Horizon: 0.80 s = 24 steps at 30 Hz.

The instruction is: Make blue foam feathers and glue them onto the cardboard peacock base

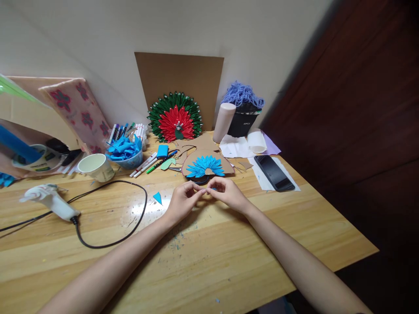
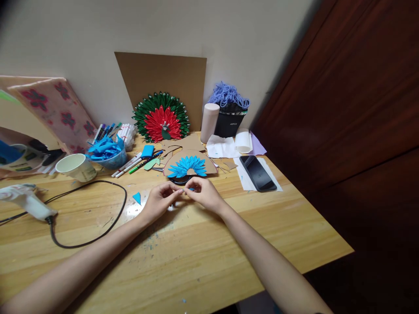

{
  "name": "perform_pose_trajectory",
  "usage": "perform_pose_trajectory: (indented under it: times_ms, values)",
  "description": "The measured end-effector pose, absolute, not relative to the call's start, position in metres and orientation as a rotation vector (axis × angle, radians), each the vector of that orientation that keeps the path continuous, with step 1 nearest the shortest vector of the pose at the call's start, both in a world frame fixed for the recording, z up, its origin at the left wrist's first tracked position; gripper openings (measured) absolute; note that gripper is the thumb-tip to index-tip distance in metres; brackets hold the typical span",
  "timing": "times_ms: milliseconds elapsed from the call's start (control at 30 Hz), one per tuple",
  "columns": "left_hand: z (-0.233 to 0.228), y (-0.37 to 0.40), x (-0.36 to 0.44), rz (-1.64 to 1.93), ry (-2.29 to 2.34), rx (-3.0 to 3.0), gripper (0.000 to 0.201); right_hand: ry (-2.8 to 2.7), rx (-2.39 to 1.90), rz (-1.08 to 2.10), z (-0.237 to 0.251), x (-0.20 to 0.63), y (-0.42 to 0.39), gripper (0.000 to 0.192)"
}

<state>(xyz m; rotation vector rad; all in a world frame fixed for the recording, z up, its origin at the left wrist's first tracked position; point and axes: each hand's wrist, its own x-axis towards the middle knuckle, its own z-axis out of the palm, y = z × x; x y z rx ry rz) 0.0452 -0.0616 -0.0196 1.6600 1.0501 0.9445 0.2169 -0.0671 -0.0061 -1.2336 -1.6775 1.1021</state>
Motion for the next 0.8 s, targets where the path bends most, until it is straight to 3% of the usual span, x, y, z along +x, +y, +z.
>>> perform_pose_trajectory:
  times_ms: [333, 567, 800]
  values:
    - [-0.0108, -0.0639, 0.0435, 1.04, 1.051, 1.799, 0.024, -1.85, -1.166, 0.841, -0.0029, 0.2132, -0.0726, 0.009]
    - [-0.0153, -0.0607, 0.0447, 0.981, 1.085, 1.512, 0.039, -1.978, -1.09, 0.43, 0.0009, 0.2174, -0.0723, 0.005]
    - [-0.0132, -0.0613, 0.0443, 0.876, 1.019, 1.392, 0.042, -2.046, -0.991, 0.371, -0.0047, 0.2179, -0.0706, 0.005]
